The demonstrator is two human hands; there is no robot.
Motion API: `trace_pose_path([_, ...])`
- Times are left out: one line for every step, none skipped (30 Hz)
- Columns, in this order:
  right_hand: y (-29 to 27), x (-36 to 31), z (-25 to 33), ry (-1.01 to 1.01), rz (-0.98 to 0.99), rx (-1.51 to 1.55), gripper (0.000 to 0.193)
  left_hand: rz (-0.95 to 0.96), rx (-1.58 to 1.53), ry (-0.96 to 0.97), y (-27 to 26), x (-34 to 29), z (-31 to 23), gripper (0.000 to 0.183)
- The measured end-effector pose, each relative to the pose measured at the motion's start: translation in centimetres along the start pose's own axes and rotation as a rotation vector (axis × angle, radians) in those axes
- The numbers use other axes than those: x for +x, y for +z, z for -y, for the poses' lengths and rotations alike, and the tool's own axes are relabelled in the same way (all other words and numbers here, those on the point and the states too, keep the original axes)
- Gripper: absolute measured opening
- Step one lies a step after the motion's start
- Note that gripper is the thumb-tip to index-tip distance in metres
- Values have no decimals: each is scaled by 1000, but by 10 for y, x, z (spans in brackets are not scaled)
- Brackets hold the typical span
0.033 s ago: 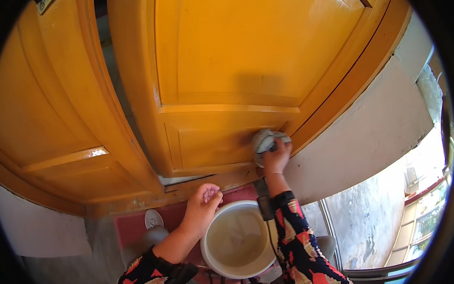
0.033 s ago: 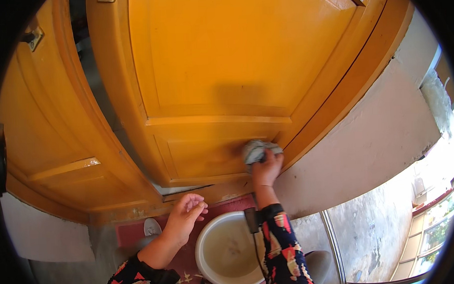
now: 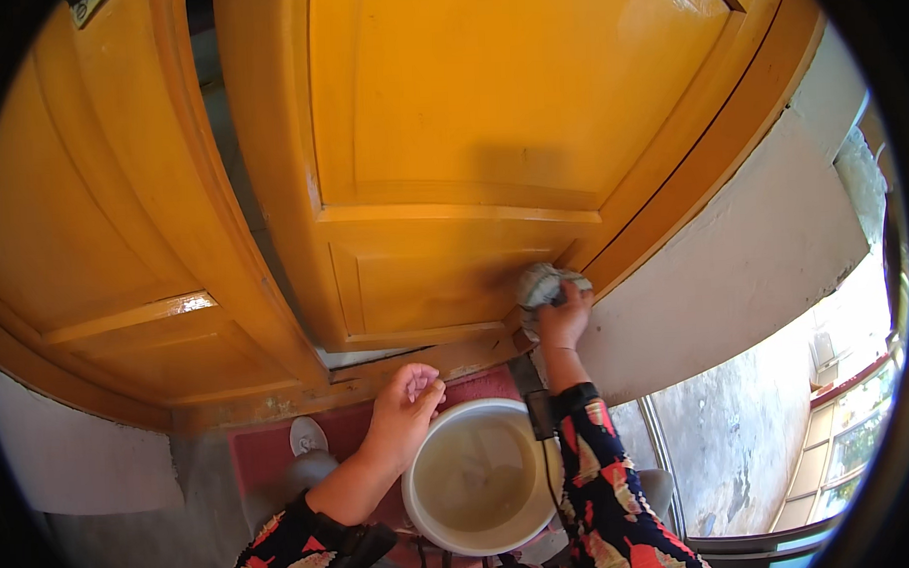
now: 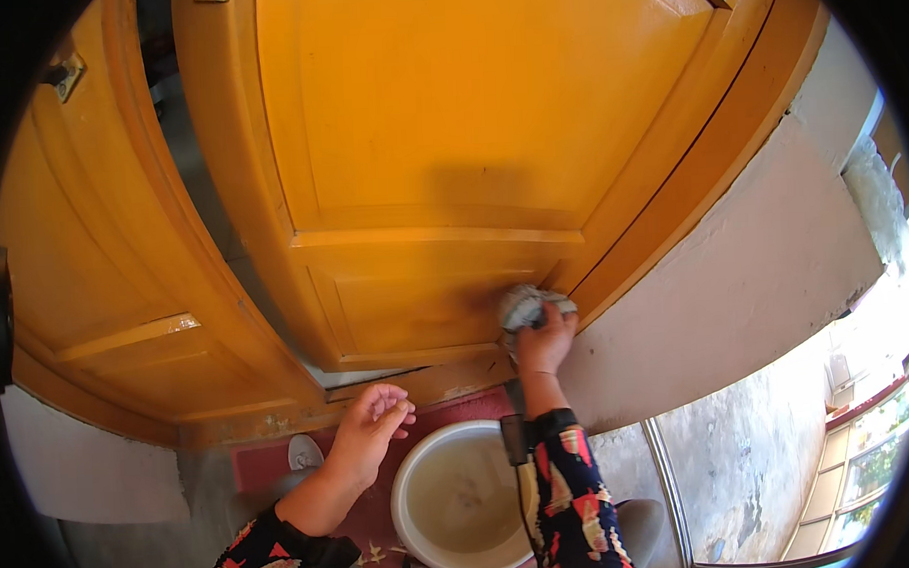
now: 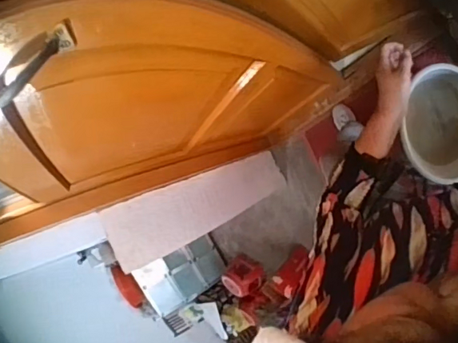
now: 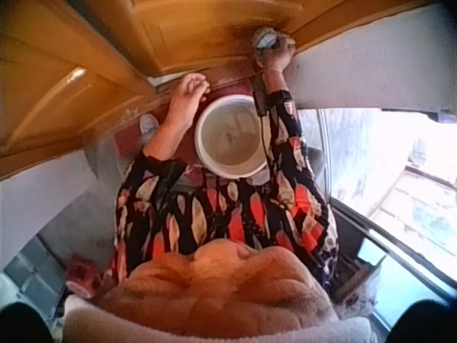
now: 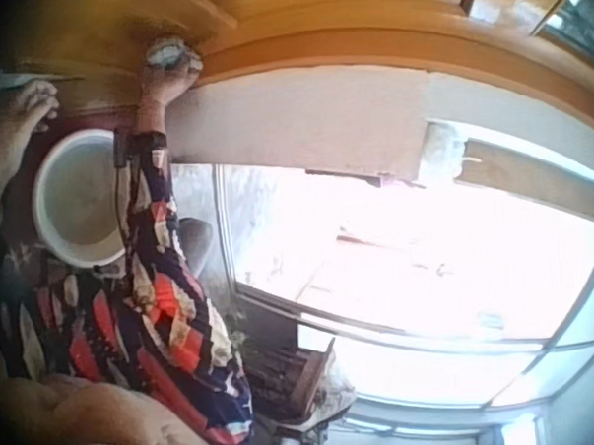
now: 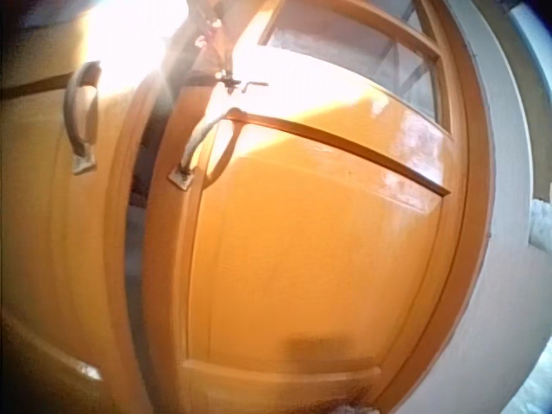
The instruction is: The person wipes a yellow wooden door with a cloth, repeatedly dipping the cloth into a bucket of water to clean the surface. The person also wipes the adjacent wall and door frame.
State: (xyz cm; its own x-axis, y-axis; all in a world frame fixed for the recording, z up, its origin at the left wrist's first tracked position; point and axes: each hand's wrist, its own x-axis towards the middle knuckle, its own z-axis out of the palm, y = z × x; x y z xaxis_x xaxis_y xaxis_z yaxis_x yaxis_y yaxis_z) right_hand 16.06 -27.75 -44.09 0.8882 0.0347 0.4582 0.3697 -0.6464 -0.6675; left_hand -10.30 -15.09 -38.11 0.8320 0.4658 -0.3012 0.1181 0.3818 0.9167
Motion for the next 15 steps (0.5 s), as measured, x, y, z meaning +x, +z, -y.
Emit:
trace_pose_path([-8,-3,-19,25,4,-15,40,-14,-8,0,0,1,-1,17])
trace_pose_path([-17,-11,-35,90,66,8,41,-28,-20,-18,-1,2,-3,17])
trace_pose_path([-27,-23,-50,61,117,20,42,-38,-27,0,-1,3,-5,16])
trace_pose_path([-38,-38,-62,43,184,-67,42,-49,-40,-17,-1,4,-6,16])
trace_pose_path([-48,-57,-72,21,248,-62,42,-52,-56,-8,-2,5,-7,16])
trace_pose_path([-59,-77,-79,48,329,-101,42,-60,-52,-8,-2,5,-8,17])
trace_pose_path([-70,-99,-85,43,413,-86,44,-67,-60,-16,-2,6,-9,17])
trace_pose_path([-82,-122,-92,54,501,-80,41,-72,-78,-31,-1,6,-9,17])
trace_pose_path([-92,-146,-97,120,585,-79,40,-69,-61,-32,0,6,-9,17])
trace_pose_path([-100,-167,-102,151,655,-81,38,-63,-54,-27,0,6,-8,17])
trace_pose_path([-104,-188,-107,259,701,-17,38,-51,-41,-25,1,5,-7,17])
trace_pose_path([-107,-204,-114,288,732,51,37,-48,-42,-32,2,5,-6,21])
trace_pose_path([-100,-219,-120,482,753,40,37,-36,-30,-35,3,4,-5,21])
trace_pose_path([-99,-229,-128,462,710,52,35,-23,-27,-28,3,4,-3,21])
trace_pose_path([-96,-238,-136,468,678,18,34,-22,-12,-32,4,3,-2,21])
